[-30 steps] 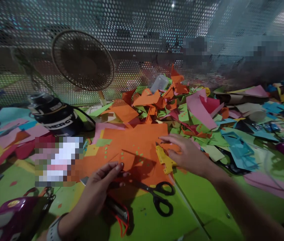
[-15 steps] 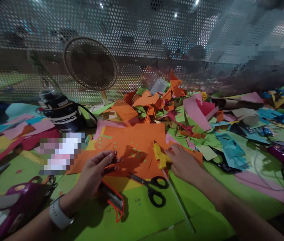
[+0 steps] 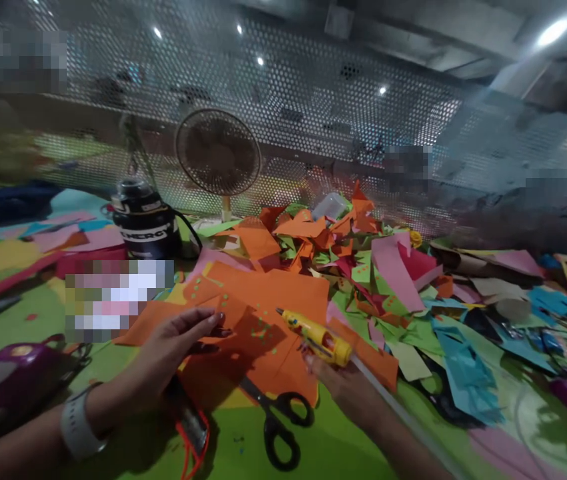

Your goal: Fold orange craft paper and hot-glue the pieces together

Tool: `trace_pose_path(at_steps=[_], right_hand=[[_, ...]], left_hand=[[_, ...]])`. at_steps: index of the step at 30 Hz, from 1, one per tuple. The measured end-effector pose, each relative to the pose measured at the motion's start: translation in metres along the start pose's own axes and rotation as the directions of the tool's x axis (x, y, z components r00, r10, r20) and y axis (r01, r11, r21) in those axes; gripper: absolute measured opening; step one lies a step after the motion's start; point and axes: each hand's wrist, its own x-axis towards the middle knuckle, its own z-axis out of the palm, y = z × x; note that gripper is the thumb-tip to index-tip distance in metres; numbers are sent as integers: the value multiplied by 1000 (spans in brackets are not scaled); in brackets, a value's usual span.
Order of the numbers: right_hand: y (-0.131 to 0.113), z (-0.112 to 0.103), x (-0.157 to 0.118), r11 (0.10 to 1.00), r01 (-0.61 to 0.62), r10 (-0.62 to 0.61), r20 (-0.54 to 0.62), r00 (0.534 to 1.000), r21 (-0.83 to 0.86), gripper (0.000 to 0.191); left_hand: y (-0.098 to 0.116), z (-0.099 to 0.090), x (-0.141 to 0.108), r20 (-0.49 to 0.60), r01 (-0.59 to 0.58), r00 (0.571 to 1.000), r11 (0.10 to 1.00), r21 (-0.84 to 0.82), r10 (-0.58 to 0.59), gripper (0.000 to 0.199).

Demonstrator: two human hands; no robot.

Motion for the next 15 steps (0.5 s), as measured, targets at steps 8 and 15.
trace_pose_path(at_steps=[8,15], right_hand=[[-9,16,4,904,-255,271,-1,962,343,30],[-61,30,25,874,-213,278,-91,956,436,18]], left_hand=[[-5,-2,0,83,-53,995,998,33,50,28],[-9,-8,1,184,-119,976,993,19,113,30]])
